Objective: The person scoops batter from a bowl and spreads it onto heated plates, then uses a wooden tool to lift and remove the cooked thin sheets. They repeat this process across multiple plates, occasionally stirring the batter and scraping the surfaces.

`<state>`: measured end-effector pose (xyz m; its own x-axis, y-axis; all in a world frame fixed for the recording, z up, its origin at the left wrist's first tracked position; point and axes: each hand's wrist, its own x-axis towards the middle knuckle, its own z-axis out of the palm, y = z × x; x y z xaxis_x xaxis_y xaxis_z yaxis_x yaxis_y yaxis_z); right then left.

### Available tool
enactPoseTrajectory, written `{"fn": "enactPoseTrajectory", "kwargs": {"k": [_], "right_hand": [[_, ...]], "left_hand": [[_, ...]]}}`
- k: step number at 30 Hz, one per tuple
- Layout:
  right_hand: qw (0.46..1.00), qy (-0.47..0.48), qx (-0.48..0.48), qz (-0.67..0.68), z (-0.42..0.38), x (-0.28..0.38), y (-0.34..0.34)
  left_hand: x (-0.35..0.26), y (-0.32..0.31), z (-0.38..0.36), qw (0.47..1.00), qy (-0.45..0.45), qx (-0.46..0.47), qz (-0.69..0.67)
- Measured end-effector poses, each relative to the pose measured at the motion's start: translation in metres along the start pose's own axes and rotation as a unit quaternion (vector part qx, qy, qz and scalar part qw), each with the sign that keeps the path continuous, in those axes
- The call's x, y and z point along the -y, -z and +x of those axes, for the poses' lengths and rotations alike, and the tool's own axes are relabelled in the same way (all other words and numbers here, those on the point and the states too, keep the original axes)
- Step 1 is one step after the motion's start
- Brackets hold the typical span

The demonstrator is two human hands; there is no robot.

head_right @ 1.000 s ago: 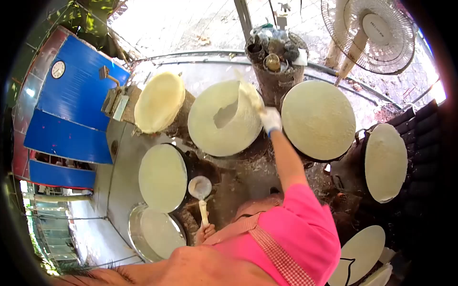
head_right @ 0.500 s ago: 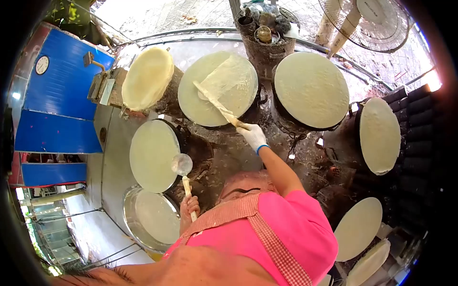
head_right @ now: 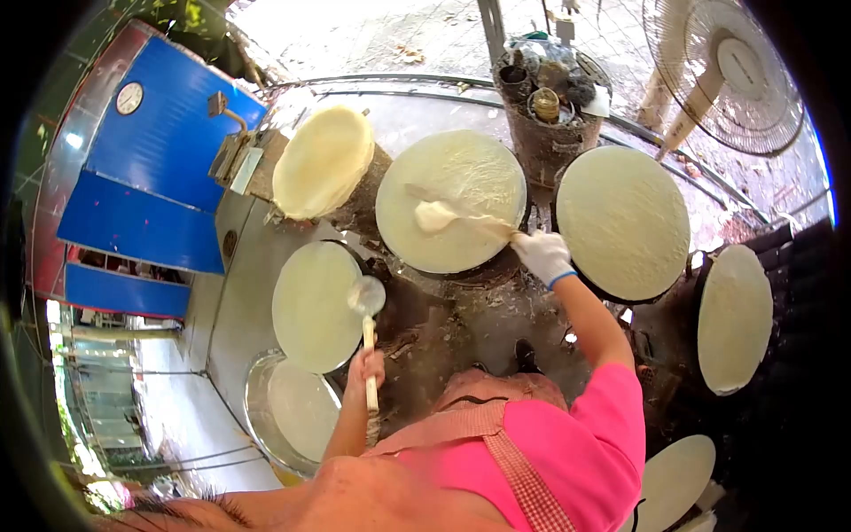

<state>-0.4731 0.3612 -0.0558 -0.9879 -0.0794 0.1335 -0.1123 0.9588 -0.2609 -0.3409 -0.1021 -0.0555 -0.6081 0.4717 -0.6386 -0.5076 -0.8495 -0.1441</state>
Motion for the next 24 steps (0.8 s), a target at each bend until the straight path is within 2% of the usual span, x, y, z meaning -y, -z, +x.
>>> {"fn": "enactPoseTrajectory", "kwargs": {"k": [1, 4, 5, 7, 9, 11, 13, 15, 16, 17, 18, 19, 21, 23, 24], "right_hand": [[1.000, -0.011, -0.019, 0.006, -0.005, -0.010, 0.003], [0.985, -0.160, -0.067, 0.002, -0.016, -0.020, -0.018], [0.990, -0.127, -0.058, -0.030, -0.025, -0.008, -0.018], [0.999, -0.027, -0.037, -0.012, -0.044, 0.002, -0.001], [0.994, -0.095, -0.054, -0.003, -0.057, -0.005, 0.012], [0.976, -0.174, -0.123, -0.044, -0.073, -0.011, -0.002], [0.981, -0.126, -0.094, -0.115, -0.097, 0.008, -0.015], [0.991, -0.104, -0.052, -0.072, -0.111, 0.048, -0.031], [0.994, -0.111, -0.017, -0.004, -0.115, 0.068, -0.032], [0.993, -0.096, -0.067, 0.034, -0.118, 0.079, -0.046], [0.991, -0.093, -0.088, 0.048, -0.120, 0.089, -0.041], [0.988, -0.088, -0.109, 0.065, -0.122, 0.097, -0.033], [0.984, -0.050, -0.157, 0.063, -0.134, 0.111, 0.003], [0.982, -0.012, -0.184, 0.030, -0.152, 0.120, 0.010], [0.984, -0.019, -0.180, 0.003, -0.160, 0.124, 0.002]], "left_hand": [[-0.006, -0.015, 0.016, 0.999, -0.011, 0.007, 0.034], [-0.003, -0.070, 0.056, 0.991, -0.069, 0.018, 0.114], [0.006, -0.094, 0.063, 0.983, -0.088, 0.028, 0.157], [-0.004, -0.107, 0.093, 0.994, -0.009, 0.057, 0.096], [0.006, -0.126, 0.105, 0.999, 0.012, 0.023, 0.042], [0.021, -0.134, 0.116, 0.993, -0.034, 0.004, 0.109], [0.039, -0.135, 0.132, 0.972, -0.109, -0.031, 0.205], [0.065, -0.147, 0.142, 0.967, -0.120, -0.096, 0.203], [0.068, -0.143, 0.147, 0.973, -0.088, -0.064, 0.203], [0.071, -0.138, 0.151, 0.978, -0.057, -0.033, 0.200], [0.067, -0.142, 0.142, 0.986, -0.011, -0.030, 0.161], [0.052, -0.138, 0.121, 0.993, 0.101, 0.034, 0.054], [0.033, -0.098, 0.061, 0.978, 0.104, 0.158, 0.093], [0.048, -0.078, 0.016, 0.971, -0.037, 0.053, 0.230], [0.046, -0.073, 0.010, 0.974, -0.015, 0.022, 0.225]]}}
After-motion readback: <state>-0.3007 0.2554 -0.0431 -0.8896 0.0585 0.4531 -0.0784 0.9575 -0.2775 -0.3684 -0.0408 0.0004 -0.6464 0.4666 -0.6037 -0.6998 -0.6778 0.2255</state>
